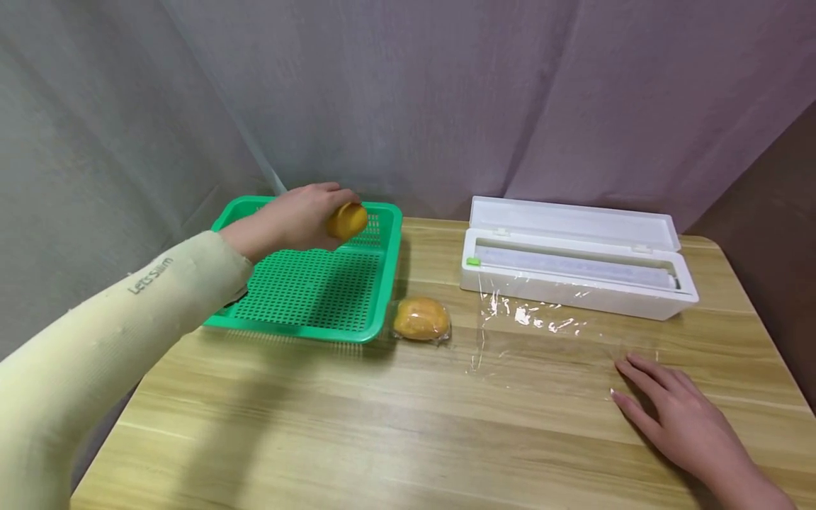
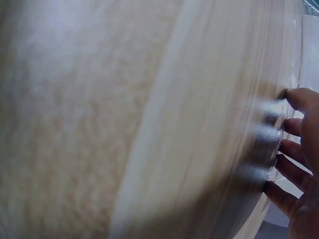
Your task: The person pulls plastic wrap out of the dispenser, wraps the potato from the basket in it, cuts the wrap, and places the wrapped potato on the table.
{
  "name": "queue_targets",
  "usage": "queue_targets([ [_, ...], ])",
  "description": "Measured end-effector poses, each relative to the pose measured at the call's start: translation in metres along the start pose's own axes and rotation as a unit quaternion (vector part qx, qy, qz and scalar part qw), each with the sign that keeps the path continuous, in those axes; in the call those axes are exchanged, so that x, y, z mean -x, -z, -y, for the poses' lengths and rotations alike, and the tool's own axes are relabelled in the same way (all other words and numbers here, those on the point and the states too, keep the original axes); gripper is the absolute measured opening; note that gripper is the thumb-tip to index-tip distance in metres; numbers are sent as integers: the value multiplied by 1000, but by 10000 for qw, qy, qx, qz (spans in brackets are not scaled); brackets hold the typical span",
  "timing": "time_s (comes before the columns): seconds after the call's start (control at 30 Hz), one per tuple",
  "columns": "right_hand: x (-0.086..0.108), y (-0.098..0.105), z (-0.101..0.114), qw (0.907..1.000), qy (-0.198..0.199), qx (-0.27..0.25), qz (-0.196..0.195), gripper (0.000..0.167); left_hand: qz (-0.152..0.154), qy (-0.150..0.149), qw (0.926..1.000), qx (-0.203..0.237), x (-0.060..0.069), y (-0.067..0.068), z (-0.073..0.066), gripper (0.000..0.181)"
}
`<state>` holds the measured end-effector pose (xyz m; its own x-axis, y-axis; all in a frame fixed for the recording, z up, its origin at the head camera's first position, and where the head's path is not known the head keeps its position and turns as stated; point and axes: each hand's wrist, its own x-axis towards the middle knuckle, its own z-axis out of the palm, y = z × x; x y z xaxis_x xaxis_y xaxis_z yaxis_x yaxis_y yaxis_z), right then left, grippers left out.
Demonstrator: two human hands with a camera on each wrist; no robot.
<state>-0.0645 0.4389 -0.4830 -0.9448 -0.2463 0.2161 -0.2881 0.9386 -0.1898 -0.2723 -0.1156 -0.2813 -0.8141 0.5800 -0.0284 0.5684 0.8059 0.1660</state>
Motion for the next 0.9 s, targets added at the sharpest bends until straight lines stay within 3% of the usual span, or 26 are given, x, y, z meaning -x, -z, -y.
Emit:
queue_targets([
  [0.37,-2,1,-1,10000,3,2,1,58,88,-322,9991,-257,-22,12,-52,59],
  [0.63,-1,2,-1,10000,-14,3,-1,59,170,-787,9952,-554,-42,7,-92,63],
  [0.9,-2,2,0,10000,0,-50,-60,58,345,-1200,9883,-879,-60,-7,-132,60],
])
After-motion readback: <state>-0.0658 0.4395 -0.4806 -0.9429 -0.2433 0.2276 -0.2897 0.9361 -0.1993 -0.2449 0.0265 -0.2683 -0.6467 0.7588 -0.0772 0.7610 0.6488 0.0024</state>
